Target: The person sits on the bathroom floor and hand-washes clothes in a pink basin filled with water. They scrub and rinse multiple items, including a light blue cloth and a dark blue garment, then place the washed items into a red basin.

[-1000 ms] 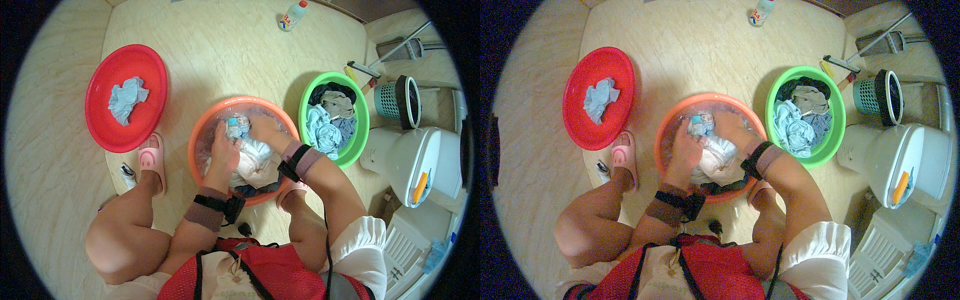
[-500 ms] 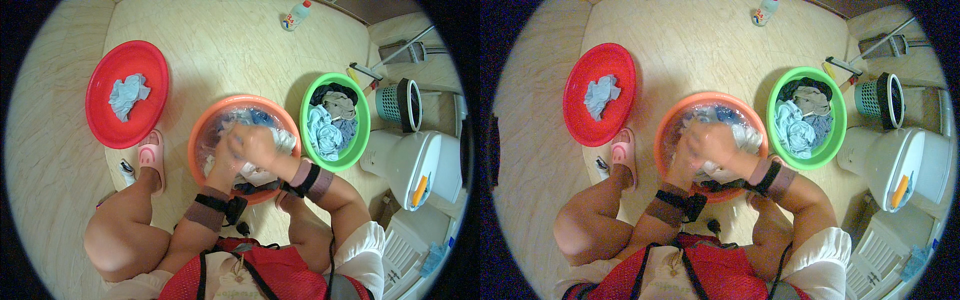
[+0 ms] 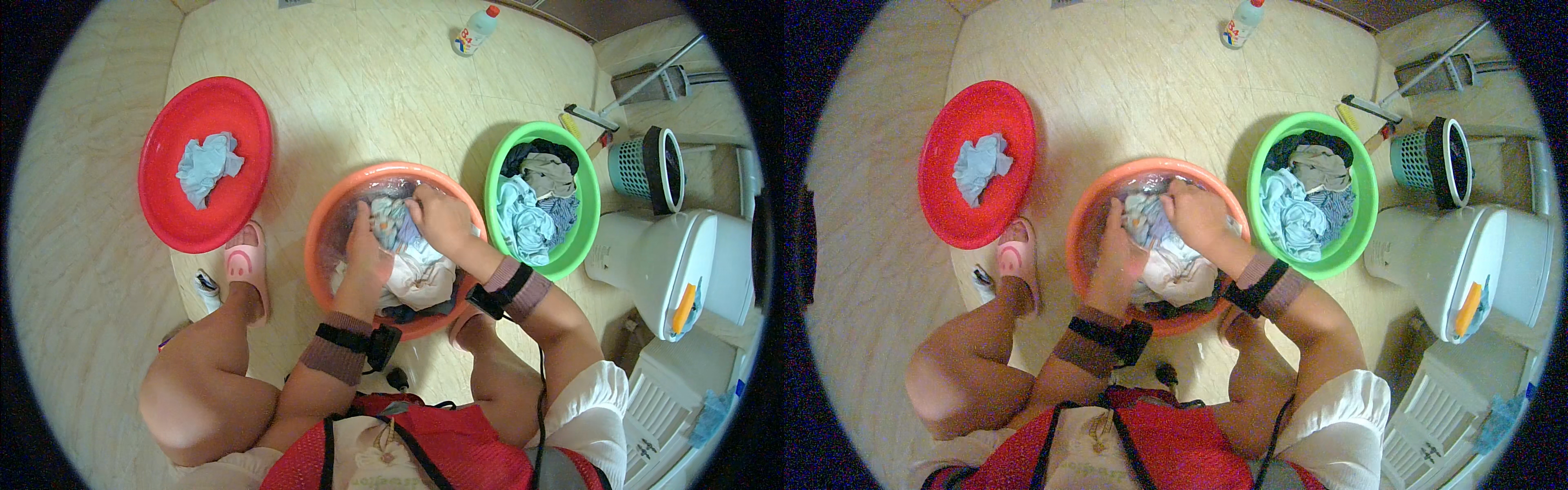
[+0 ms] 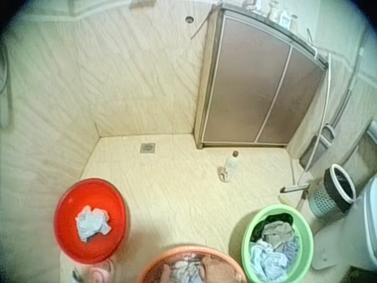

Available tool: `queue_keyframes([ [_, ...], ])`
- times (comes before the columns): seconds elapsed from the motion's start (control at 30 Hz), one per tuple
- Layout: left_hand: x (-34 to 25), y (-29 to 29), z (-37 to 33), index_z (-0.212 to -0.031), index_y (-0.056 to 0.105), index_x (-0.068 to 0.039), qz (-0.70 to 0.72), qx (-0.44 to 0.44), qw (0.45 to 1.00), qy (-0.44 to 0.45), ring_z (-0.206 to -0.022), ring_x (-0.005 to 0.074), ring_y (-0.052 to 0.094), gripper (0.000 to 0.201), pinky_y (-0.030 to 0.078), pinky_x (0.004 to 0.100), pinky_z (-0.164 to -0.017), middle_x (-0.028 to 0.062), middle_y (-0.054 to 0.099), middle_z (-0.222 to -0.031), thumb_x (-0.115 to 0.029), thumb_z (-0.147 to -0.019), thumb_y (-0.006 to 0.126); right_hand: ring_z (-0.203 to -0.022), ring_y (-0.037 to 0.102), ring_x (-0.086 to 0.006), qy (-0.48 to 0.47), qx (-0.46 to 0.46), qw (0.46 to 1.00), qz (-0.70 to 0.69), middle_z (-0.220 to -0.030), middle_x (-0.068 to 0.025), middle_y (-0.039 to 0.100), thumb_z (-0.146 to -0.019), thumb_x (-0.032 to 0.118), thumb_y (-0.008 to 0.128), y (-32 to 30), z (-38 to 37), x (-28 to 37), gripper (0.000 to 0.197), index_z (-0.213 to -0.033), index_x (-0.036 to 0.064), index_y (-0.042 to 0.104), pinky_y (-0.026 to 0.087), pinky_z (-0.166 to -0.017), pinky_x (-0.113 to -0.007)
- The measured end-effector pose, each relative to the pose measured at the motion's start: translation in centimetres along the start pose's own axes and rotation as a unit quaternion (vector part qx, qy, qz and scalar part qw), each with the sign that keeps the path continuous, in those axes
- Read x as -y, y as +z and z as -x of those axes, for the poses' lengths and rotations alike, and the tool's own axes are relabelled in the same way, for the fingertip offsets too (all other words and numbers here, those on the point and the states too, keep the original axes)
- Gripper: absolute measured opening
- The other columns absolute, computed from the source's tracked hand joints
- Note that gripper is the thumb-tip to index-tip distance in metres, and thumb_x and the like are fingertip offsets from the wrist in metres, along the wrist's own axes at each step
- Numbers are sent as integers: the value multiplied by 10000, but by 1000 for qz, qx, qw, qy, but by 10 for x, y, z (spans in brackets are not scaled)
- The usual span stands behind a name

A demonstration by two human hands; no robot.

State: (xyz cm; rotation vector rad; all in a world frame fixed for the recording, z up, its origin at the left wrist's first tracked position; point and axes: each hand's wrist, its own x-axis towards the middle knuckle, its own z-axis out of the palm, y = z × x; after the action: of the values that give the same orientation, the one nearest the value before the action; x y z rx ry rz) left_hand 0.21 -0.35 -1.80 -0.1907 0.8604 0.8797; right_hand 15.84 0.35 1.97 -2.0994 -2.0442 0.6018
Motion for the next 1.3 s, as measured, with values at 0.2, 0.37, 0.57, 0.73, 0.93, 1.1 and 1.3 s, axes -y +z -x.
queue_keyframes([
  [0.2,-4,-12,-2,-1401,462,-160,-99,-50,991,70,-1239,207,503,442,345,414,-1082,29,545,-1348,-377,-1019,505,-937,672,-319,-78,93,979,161,-1023,-193,655,-944,233,523,28,29,-6,263,-1163,104,589,530,-768,-447],
  [0.37,-3,-14,-5,-1362,508,-138,-44,-18,997,62,-1231,164,498,421,311,378,-1103,8,560,-1336,-380,-1018,525,-821,714,-361,-14,205,973,109,-900,-196,714,-879,195,575,41,-7,-12,323,-1189,125,630,548,-713,-533],
  [0.57,-19,26,21,-1333,532,-124,-46,23,996,70,-1237,223,520,409,422,418,-1042,53,572,-1335,-385,-1020,500,-799,689,-401,-1,22,973,-228,-874,-201,702,-779,268,714,10,6,33,382,-1112,118,604,551,-726,-499],
  [0.73,-13,24,50,-1252,583,-109,-40,67,993,86,-1119,199,586,350,488,364,-967,64,623,-1203,-348,-1041,438,-686,664,-391,-178,51,953,-239,-830,-169,695,-799,248,668,-21,55,87,366,-1129,116,578,541,-642,-506],
  [0.93,5,1,12,-1235,586,-141,4,76,996,-44,-989,183,635,338,536,352,-847,55,632,-1184,-369,-1039,431,-702,664,-364,-85,-44,983,-158,-784,-147,668,-825,190,638,-29,7,58,164,-966,107,630,533,-609,-473],
  [1.1,15,4,32,-1231,586,-135,-21,95,993,71,-1078,241,605,341,513,415,-912,75,639,-1161,-380,-1023,474,-731,677,-354,-135,-42,968,-207,-843,-146,679,-803,168,661,-28,37,74,207,-1000,108,646,535,-593,-465],
  [1.3,3,12,16,-1269,559,-96,9,6,999,-41,-1138,239,610,376,452,448,-1044,70,649,-1213,-372,-1027,478,-651,669,-331,-90,-53,993,-57,-720,-129,659,-847,203,634,-11,3,24,192,-978,68,599,538,-554,-451],
])
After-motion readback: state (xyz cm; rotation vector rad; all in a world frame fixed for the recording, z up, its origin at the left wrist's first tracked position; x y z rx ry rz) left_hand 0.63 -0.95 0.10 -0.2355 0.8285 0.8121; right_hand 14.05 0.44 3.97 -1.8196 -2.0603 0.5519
